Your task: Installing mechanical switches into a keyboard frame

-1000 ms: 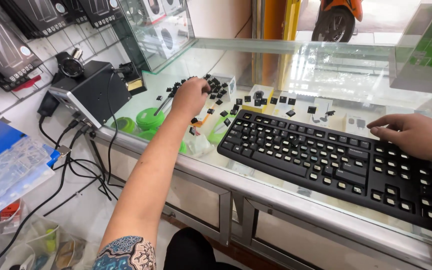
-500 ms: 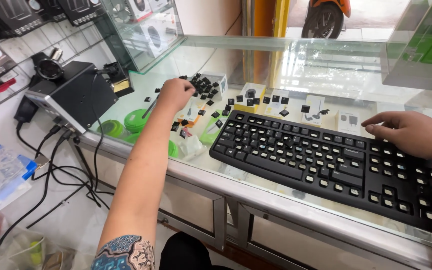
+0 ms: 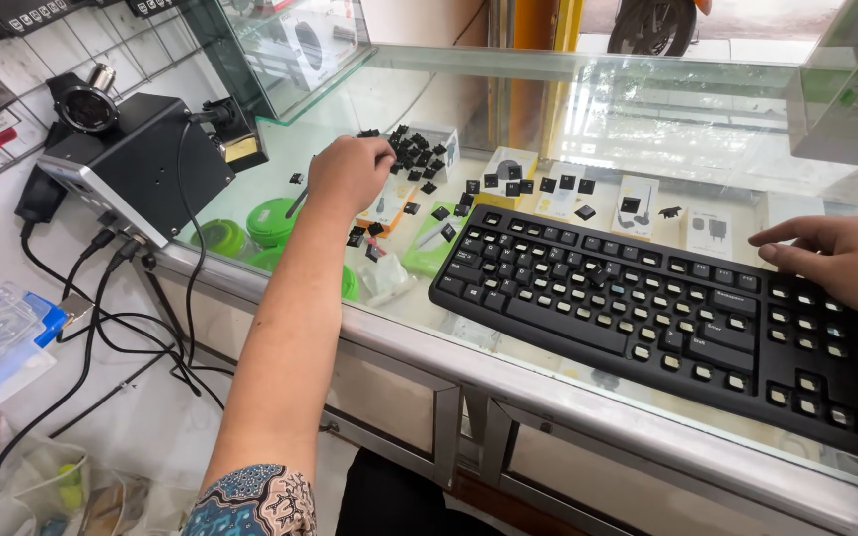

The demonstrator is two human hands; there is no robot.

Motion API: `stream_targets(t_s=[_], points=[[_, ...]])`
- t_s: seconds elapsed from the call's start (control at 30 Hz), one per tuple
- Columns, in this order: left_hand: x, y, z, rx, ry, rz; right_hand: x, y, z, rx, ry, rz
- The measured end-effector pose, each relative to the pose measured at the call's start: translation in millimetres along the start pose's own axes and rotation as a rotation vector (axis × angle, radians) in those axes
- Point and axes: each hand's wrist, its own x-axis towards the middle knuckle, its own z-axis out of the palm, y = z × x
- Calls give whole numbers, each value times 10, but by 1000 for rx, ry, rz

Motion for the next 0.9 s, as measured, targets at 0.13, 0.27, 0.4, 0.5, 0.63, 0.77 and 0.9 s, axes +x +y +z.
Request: stream_targets(t_s=[0.13, 0.27, 0.4, 0.5, 0.63, 0.77, 0.9], points=[[15, 13, 115, 114, 34, 125, -150, -226, -117, -137, -26, 38], [0, 113, 144, 185, -46, 231, -619, -749, -411, -131, -116, 87], [-56, 199, 40, 134, -116, 184, -761, -886, -506, -103, -135, 148], [-98, 181, 5, 54, -124, 106, -808, -940, -526, -80, -133, 151], [-88, 162, 75, -103, -114, 67, -797, -826, -527, -30, -110, 88], [61, 49, 84, -313, -37, -44, -734, -687, -481, 38, -61, -1], [-353, 1319, -415, -489, -80, 69, -518, -565, -308, 48, 25, -173]])
